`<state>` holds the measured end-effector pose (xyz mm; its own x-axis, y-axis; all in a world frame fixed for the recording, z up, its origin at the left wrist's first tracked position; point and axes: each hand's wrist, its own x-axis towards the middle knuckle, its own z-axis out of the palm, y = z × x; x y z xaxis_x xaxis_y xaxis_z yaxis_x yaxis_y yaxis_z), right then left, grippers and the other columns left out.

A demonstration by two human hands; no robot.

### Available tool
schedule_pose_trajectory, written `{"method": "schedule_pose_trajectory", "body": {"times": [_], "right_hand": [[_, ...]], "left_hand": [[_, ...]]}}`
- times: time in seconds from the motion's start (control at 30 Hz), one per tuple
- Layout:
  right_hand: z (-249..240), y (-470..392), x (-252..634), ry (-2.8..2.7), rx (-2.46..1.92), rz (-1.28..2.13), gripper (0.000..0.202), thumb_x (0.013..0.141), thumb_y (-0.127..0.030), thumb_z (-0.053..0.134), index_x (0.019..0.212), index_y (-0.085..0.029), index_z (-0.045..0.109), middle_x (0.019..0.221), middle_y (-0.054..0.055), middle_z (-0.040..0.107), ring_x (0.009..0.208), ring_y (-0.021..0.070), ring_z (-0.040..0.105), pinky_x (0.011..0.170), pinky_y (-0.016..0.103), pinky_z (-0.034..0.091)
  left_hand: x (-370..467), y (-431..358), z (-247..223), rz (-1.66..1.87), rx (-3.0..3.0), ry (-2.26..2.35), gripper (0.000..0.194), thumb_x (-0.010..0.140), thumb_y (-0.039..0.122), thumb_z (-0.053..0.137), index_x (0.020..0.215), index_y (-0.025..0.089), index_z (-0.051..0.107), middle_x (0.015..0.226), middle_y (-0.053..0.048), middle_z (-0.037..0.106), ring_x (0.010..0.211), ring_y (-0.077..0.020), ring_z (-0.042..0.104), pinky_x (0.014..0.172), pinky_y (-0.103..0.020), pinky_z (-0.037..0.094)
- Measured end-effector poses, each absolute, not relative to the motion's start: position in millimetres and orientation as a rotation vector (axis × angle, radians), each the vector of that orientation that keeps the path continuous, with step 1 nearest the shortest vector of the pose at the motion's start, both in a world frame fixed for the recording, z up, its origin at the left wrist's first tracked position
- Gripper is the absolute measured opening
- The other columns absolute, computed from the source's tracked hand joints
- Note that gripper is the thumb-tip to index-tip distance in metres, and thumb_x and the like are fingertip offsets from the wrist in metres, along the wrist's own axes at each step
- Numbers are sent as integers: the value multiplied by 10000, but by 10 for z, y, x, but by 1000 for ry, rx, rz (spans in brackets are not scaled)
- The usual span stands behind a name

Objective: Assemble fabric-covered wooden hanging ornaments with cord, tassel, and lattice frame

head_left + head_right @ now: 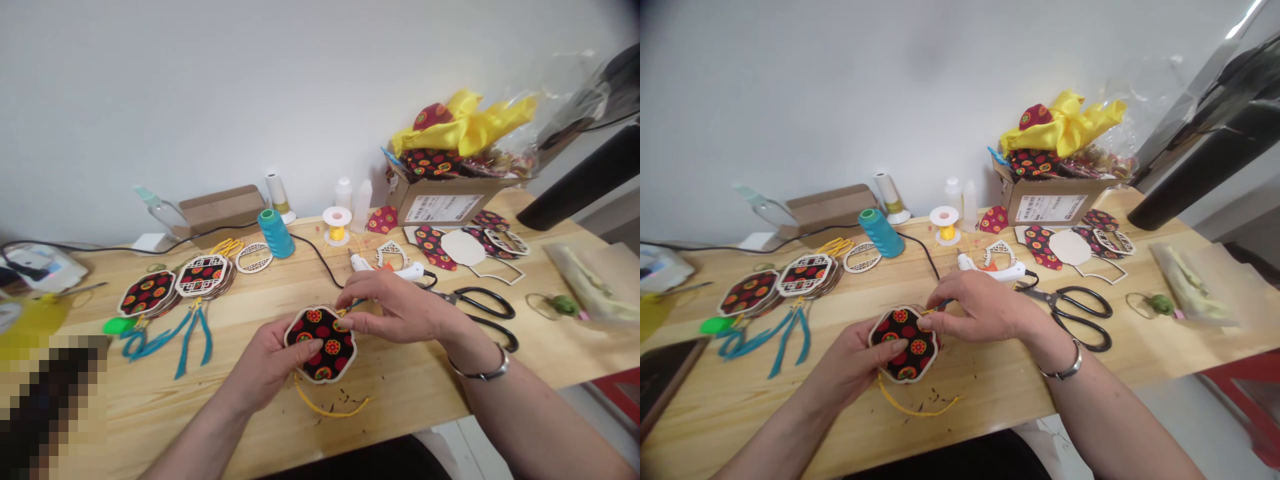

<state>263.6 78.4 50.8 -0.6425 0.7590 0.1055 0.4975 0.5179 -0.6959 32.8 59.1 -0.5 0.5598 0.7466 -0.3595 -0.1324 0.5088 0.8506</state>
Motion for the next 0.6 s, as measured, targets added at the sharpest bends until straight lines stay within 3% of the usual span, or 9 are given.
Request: {"method": "schedule_pose_trajectory", "body": {"times": [0.6], "right_hand": [[474,790,2651,-2372,-1032,865,298,900,-395,543,944,-135,682,847,61,658,779,152,567,693,275,406]], "left_hand": [[327,576,8,621,844,828,334,704,222,781,1028,181,712,874,-59,759,797,-188,704,744,-283,553]]}}
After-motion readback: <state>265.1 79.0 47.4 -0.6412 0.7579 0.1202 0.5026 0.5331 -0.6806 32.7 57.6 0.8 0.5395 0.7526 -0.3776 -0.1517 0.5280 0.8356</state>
